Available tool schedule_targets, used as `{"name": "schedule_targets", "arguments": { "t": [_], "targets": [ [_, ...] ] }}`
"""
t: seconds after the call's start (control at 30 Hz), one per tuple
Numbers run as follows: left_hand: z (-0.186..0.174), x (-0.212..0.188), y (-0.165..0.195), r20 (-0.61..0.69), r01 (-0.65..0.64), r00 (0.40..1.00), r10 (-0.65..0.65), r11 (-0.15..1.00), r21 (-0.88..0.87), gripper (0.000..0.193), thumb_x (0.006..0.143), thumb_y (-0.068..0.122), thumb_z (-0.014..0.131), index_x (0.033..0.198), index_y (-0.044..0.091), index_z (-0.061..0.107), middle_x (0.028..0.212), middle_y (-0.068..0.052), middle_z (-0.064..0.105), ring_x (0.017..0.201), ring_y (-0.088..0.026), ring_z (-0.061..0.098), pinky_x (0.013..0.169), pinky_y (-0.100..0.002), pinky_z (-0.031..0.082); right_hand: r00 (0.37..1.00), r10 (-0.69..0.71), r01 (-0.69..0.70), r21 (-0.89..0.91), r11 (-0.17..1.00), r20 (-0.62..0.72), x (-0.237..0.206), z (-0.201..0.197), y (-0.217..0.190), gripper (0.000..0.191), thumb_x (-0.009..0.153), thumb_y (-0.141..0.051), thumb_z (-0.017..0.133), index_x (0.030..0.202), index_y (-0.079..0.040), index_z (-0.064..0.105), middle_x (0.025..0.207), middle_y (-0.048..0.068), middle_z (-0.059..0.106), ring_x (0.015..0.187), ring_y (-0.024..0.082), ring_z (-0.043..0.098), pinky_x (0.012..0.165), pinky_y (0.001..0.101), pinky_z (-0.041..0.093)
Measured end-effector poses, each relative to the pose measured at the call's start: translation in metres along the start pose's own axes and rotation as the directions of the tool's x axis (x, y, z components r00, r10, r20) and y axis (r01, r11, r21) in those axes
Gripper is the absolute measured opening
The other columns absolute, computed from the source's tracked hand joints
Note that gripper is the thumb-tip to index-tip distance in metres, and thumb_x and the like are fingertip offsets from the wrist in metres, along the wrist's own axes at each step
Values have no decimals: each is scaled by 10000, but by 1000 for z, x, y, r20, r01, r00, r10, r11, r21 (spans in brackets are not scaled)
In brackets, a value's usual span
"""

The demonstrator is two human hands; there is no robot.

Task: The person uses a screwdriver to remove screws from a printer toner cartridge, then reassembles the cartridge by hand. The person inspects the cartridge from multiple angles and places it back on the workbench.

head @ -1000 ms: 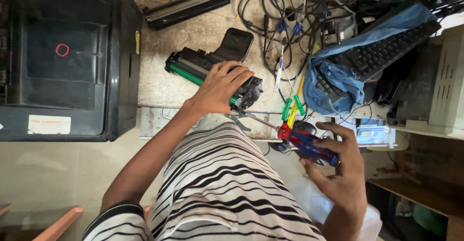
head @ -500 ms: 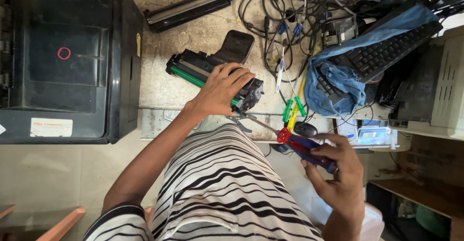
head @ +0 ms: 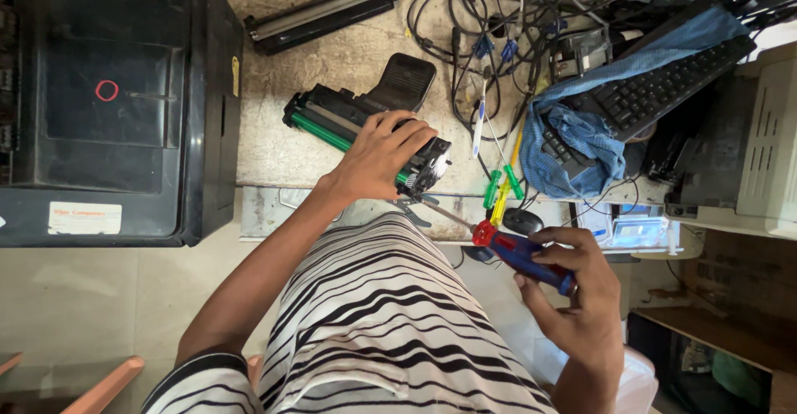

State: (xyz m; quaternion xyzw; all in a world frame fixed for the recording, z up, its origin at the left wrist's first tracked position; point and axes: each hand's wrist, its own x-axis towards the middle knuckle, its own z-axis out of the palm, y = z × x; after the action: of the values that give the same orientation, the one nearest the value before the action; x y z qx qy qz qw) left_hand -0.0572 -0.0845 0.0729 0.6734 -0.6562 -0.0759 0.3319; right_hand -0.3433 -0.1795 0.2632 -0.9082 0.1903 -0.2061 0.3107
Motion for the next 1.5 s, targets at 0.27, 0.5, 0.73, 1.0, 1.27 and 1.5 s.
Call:
{"name": "schedule_targets", "arguments": {
  "t": [0.27,0.5,0.73,1.0,1.27,1.5],
  "targets": [
    [0,-1,-2,-1,20,1000,-20,1000,-13,1135,418,247,932,1450,70,492,1429,-137,541,1378,-368,421,1114,-555,329,991,70,-96,-250,963,-110,3,11,-1,369,762,-129,891,1024,-9,660,1018,150,720,862,234,725,705,351,589],
    [-3,0,-1,13,34,999,-34,999,-12,1161,397,254,946,1447,71,488,1440,-137,533,1383,-368,415,1111,-547,332,998,36,-42,-111,993,-60,1,4,-3,348,784,-75,822,1060,-16,618,1130,177,677,953,208,705,727,322,586],
    [-8,0,0,-11,4,1000,-4,1000,-25,1137,423,258,939,1447,65,483,1445,-131,532,1391,-362,418,1112,-535,338,978,182,-198,-190,962,-99,-5,10,-1,388,774,-59,854,1110,-20,663,1019,129,737,823,188,736,694,317,581],
    [-5,1,1,-2,17,1000,-17,1000,-26,1129,416,271,946,1434,82,496,1426,-124,538,1381,-360,420,1108,-534,339,999,40,-39,-132,990,4,-5,-1,-7,394,767,-70,844,1096,-18,635,1133,173,693,976,219,730,754,280,612],
    [2,-1,-2,-15,-8,1000,7,1000,-14,1095,452,276,936,1435,72,499,1420,-134,541,1371,-367,429,1097,-552,347,974,213,-219,-76,973,-75,-7,8,-6,461,721,-113,872,1082,-2,608,1046,150,691,834,189,712,650,279,565],
    [3,0,0,-36,-26,999,26,1000,0,1040,479,230,907,1426,64,513,1409,-132,551,1367,-368,440,1093,-546,356,996,84,-91,-271,958,-38,-9,5,-4,468,739,-122,912,1098,-46,622,1029,132,701,818,237,718,688,329,570]
  ]
}}
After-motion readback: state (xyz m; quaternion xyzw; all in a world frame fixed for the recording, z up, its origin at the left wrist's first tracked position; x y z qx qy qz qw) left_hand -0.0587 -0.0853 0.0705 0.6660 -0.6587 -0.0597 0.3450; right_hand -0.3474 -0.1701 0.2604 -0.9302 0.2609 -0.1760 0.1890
